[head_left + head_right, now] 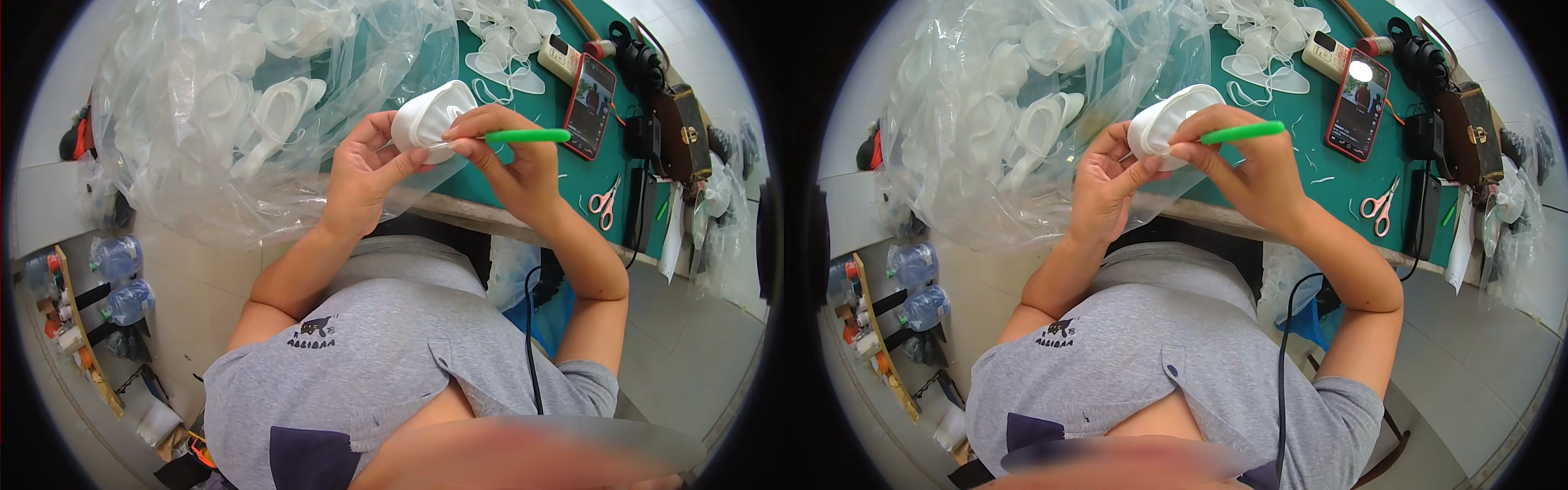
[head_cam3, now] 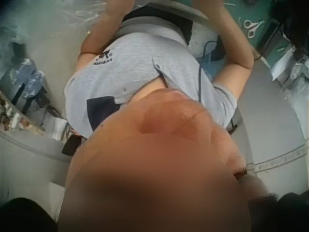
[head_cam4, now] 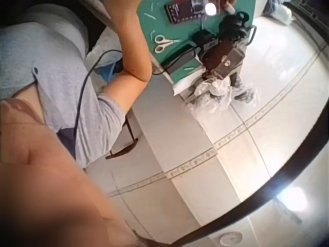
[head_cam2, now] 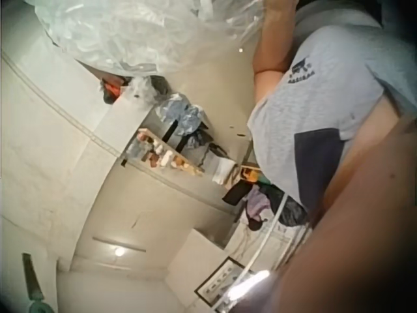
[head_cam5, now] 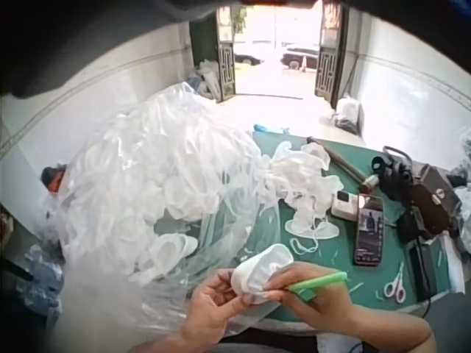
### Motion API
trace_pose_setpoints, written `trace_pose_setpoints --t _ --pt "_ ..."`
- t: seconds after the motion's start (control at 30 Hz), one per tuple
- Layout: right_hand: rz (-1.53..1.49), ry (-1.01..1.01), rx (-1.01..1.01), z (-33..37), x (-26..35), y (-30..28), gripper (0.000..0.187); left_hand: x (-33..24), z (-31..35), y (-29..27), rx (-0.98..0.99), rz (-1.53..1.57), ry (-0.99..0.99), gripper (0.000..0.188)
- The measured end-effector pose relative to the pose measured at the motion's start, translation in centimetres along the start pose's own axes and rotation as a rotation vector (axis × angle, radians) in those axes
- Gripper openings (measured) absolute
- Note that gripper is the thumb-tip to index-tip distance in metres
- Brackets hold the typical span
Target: Trimming and inspecting white plastic goggle frames using a handheld tool at a workbench.
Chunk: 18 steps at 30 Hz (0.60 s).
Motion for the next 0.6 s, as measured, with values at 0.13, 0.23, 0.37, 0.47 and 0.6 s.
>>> trace_pose_setpoints --t 0.13,0.23,0.37,0.47,0.6 --pt "0.059 -0.01 0.013 0.1 -0.3 0.4 0.009 0.1 0.1 -0.2 0.001 -0.037 0.046 0.039" --pt "0.111 -0.06 0.003 0.1 -0.5 0.6 0.01 0.1 0.0 -0.4 0.016 -0.042 0.063 0.039" --pt "0.199 -0.127 0.008 0.3 -0.3 0.6 0.013 0.3 -0.2 -0.4 0.022 -0.048 0.082 0.039" --pt "0.431 -0.298 0.07 0.6 0.3 0.3 0.019 0.7 -0.6 -0.1 0.026 -0.072 0.103 0.04" --pt "0.613 -0.442 0.142 0.4 0.8 -0.2 0.024 1.2 -1.0 0.5 -0.021 -0.118 0.083 0.042"
Point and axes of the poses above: each hand's wrist, its own z-axis away from the middle knuckle, its own y-axis out of the palm, x = y × z, the point moved 4 cm from there along -z, towards the middle knuckle, and after that the axes turned 3 degrees about -y, right-handed, at the moved point
